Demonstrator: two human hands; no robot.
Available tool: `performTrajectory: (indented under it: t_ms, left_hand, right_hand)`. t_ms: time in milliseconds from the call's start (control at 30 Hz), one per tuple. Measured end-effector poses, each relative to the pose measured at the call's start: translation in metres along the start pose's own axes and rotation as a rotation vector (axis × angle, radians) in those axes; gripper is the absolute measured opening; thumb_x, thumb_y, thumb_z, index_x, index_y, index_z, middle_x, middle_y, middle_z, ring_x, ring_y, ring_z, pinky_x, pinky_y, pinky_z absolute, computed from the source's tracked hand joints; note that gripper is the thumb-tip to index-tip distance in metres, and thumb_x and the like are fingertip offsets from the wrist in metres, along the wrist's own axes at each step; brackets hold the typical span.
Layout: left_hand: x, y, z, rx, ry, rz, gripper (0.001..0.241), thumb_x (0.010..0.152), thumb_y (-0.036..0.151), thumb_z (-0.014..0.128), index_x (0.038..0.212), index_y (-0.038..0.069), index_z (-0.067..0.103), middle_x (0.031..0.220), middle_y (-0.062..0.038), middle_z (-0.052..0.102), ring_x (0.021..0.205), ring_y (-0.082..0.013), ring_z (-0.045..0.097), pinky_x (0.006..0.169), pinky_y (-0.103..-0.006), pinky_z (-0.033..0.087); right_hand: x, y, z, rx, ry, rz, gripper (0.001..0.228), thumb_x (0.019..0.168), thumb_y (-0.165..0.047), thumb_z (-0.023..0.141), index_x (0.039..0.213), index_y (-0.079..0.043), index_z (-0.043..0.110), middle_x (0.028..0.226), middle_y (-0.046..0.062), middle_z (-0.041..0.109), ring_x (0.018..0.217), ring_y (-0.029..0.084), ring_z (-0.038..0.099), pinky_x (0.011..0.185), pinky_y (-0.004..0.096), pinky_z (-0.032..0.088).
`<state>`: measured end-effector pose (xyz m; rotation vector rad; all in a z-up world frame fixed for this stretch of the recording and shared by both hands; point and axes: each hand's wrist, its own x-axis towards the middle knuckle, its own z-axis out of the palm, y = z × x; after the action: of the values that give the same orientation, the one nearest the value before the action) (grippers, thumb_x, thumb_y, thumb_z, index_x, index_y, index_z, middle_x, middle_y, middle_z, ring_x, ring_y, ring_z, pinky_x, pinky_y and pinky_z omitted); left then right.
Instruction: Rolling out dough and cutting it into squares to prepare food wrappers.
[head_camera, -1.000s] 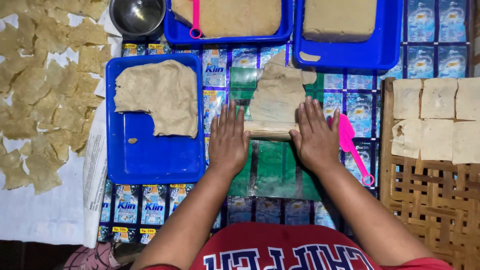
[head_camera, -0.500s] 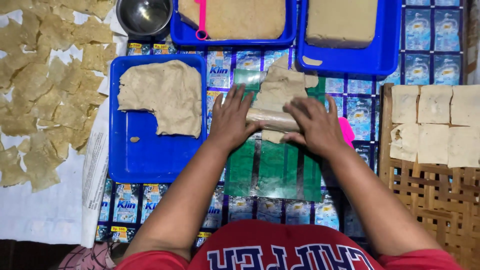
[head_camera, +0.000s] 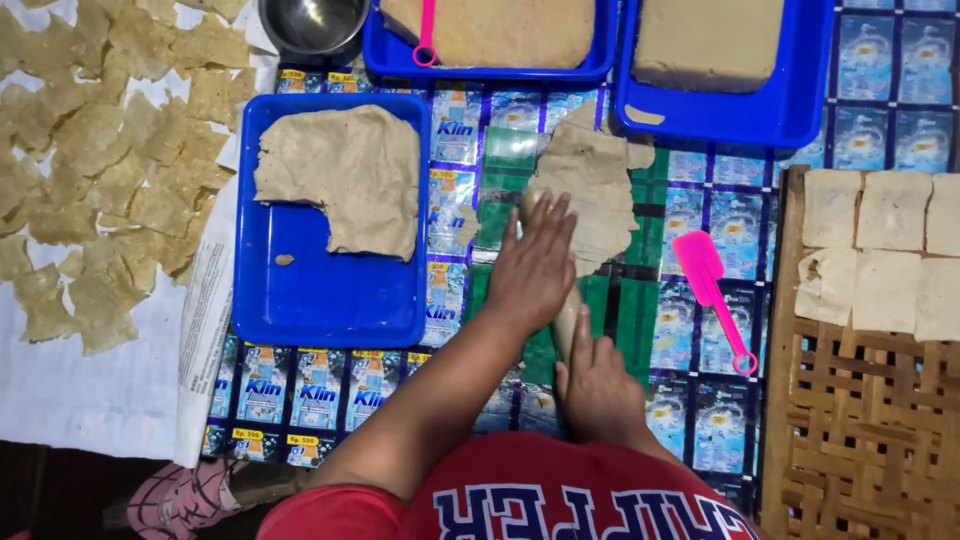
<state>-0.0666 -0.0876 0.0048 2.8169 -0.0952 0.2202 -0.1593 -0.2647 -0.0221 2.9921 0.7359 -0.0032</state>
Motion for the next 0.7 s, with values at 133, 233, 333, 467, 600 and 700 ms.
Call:
performTrajectory:
  t_ms: [133, 233, 333, 467, 600, 700]
  left_hand:
    - [-0.013, -0.003, -0.032, -0.025, -0.114, -0.074, 0.057, 0.099, 0.026, 0.043, 0.152, 0.007, 0.044, 0.166, -0.016, 0.032, 0.155, -0.0326, 0.027, 0.125, -0.0585, 0.014]
    - [-0.024, -0.011, -0.045, -0.049, -0.269, -0.196, 0.058, 0.105, 0.032, 0.034, 0.159, 0.01, 0.032, 0.17, -0.017, 0.02, 0.158, -0.0341, 0.014, 0.124, -0.0593, 0.005]
    - [-0.03, -0.029, -0.038, 0.017, -0.187, -0.2, 0.058, 0.106, 0.047, 0.035, 0.155, 0.015, 0.037, 0.166, -0.017, 0.028, 0.156, -0.0348, 0.02, 0.122, -0.066, -0.002]
    - [0.0, -0.059, -0.018, 0.05, 0.147, -0.063, 0.046, 0.102, 0.058, 0.047, 0.124, 0.018, 0.057, 0.132, -0.011, 0.056, 0.14, -0.0324, 0.046, 0.12, -0.0693, 0.011]
    - [0.048, -0.07, -0.016, 0.121, 0.398, 0.02, 0.026, 0.087, 0.039, 0.064, 0.083, 0.014, 0.059, 0.101, -0.013, 0.061, 0.109, -0.0355, 0.064, 0.116, -0.0677, 0.024]
    - [0.056, -0.084, 0.001, 0.072, 0.253, -0.037, 0.035, 0.074, 0.025, 0.063, 0.102, 0.006, 0.057, 0.124, -0.018, 0.054, 0.135, -0.0421, 0.047, 0.12, -0.0654, 0.02]
  right_hand:
    - [0.007, -0.002, -0.01, -0.058, 0.148, -0.1, 0.097, 0.075, -0.051, 0.066, 0.159, -0.013, 0.037, 0.091, 0.003, 0.05, 0.074, 0.02, 0.056, 0.036, 0.033, 0.049]
    - [0.017, 0.012, -0.026, 0.096, 0.179, -0.175, 0.083, 0.082, -0.036, 0.058, 0.161, -0.023, 0.035, 0.09, 0.006, 0.05, 0.07, 0.025, 0.057, 0.041, 0.041, 0.051]
    - [0.046, 0.056, -0.057, 0.46, -0.301, -0.183, 0.068, 0.094, -0.021, 0.049, 0.16, -0.014, 0.034, 0.107, 0.016, 0.062, 0.091, 0.036, 0.066, 0.068, 0.048, 0.053]
    - [0.111, 0.122, -0.048, 0.221, -0.169, -0.32, 0.086, 0.084, -0.033, 0.066, 0.162, -0.026, 0.033, 0.124, 0.004, 0.062, 0.118, 0.028, 0.061, 0.1, 0.059, 0.044]
    - [0.165, 0.134, -0.048, 0.287, 0.089, -0.436, 0.058, 0.095, -0.027, 0.06, 0.152, -0.03, 0.049, 0.123, 0.002, 0.06, 0.116, 0.027, 0.061, 0.102, 0.056, 0.042]
    - [0.191, 0.131, -0.021, 0.443, -0.066, -0.319, 0.069, 0.089, -0.064, 0.063, 0.148, -0.031, 0.052, 0.14, 0.003, 0.05, 0.134, 0.029, 0.051, 0.116, 0.064, 0.027]
